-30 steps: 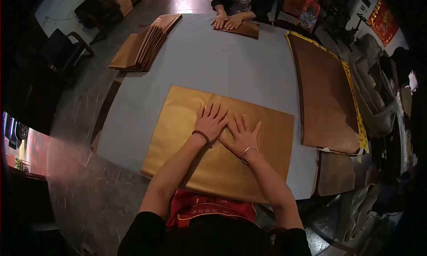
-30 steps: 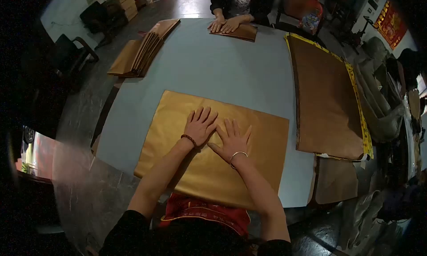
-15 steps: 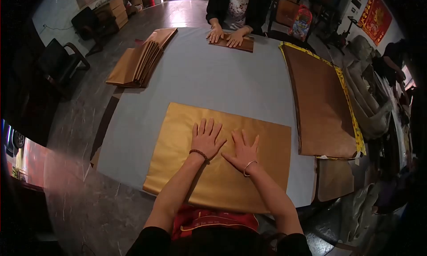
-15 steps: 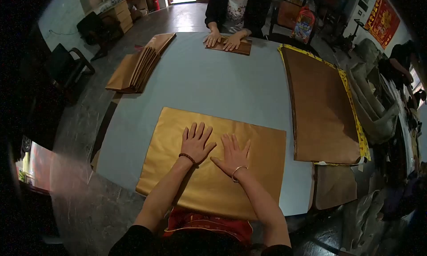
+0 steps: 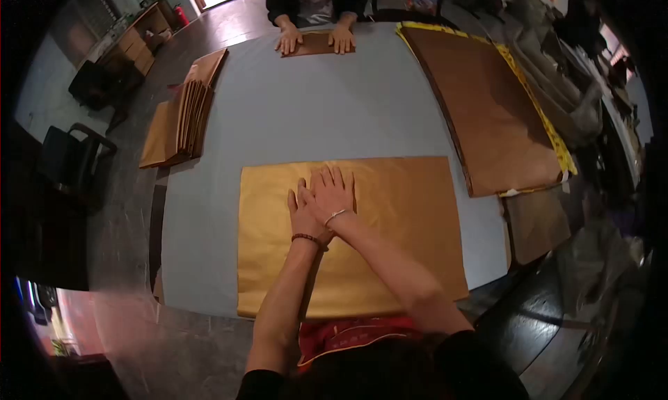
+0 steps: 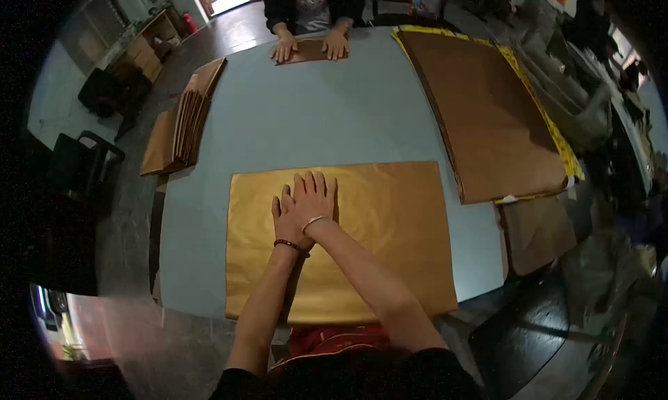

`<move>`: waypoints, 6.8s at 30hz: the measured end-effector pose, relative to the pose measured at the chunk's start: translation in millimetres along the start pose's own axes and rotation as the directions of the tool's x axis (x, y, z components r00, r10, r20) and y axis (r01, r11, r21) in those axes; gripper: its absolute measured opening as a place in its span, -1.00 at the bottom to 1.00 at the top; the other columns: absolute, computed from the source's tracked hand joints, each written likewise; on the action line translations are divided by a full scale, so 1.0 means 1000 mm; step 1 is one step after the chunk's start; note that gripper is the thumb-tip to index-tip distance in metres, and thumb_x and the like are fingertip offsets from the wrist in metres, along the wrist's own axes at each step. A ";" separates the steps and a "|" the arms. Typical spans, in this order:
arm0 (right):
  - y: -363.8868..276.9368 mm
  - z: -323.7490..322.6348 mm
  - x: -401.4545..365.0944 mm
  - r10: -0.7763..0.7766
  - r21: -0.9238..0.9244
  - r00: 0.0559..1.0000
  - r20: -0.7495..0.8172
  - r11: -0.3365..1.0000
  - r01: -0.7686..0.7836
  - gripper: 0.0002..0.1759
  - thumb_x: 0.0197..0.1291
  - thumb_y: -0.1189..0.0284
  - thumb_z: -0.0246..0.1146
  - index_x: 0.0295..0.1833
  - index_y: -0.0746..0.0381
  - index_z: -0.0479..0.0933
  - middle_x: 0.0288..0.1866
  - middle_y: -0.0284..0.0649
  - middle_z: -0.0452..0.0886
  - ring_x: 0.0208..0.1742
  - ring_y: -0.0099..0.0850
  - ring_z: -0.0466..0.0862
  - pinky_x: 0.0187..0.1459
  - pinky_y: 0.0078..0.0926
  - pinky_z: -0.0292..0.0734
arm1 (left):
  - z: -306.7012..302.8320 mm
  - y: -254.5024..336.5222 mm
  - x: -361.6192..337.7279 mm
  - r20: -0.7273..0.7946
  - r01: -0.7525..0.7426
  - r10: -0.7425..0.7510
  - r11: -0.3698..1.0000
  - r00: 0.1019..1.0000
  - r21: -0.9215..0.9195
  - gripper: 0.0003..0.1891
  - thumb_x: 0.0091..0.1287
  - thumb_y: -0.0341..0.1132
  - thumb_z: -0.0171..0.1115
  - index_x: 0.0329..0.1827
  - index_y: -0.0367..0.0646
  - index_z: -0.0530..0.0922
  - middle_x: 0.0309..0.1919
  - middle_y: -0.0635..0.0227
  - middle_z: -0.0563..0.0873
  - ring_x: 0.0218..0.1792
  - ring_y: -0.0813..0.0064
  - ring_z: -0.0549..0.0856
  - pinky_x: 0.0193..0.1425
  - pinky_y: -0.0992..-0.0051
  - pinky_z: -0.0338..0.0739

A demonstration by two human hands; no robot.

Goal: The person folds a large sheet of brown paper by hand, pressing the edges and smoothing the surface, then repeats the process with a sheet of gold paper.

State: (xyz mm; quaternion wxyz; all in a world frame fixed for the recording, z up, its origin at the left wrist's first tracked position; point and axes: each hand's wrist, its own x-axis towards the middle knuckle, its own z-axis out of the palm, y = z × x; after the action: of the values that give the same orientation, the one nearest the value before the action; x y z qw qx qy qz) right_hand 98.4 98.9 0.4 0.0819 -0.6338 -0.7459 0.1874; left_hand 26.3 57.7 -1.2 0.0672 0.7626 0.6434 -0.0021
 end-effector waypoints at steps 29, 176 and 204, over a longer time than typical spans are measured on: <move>0.072 0.001 -0.141 -0.324 -0.196 0.938 0.121 0.919 0.342 -0.19 0.35 -0.15 -0.18 0.53 0.16 0.03 0.59 -0.24 -0.03 0.59 -0.28 -0.08 0.49 0.08 -0.34 | 0.024 0.001 0.007 -0.298 -0.032 0.016 0.998 0.954 -0.046 -0.27 0.31 0.27 -0.03 0.45 0.05 0.26 0.47 0.19 0.21 0.48 0.03 0.08 0.47 -0.09 -0.09; 0.086 -0.019 -0.098 -0.237 -0.320 0.970 0.052 0.916 0.241 -0.16 0.32 -0.23 -0.28 0.55 0.05 -0.01 0.62 -0.35 -0.10 0.61 -0.34 -0.14 0.43 0.32 -0.41 | 0.023 0.037 -0.204 -0.100 -0.525 0.569 0.803 0.816 0.282 -0.36 0.28 -0.09 0.04 0.48 0.40 0.18 0.42 0.40 0.30 0.45 0.24 0.22 0.50 -0.02 -0.07; 0.088 -0.017 -0.100 -0.269 -0.262 0.963 0.003 0.929 0.260 -0.18 0.31 -0.20 -0.19 0.53 0.08 0.04 0.60 -0.30 -0.05 0.59 -0.31 -0.05 0.40 0.34 -0.33 | 0.018 0.041 -0.204 -0.126 -0.541 0.564 0.822 0.816 0.177 -0.46 0.35 -0.17 0.06 0.42 0.35 0.29 0.39 0.32 0.34 0.39 0.23 0.31 0.39 -0.01 0.17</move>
State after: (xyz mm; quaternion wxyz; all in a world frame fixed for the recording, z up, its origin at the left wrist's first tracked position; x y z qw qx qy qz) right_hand 203.3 15.0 -6.5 0.0345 -0.5357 -0.8412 0.0647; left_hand 32.6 -151.0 3.8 -0.0422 0.9165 0.3957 0.0407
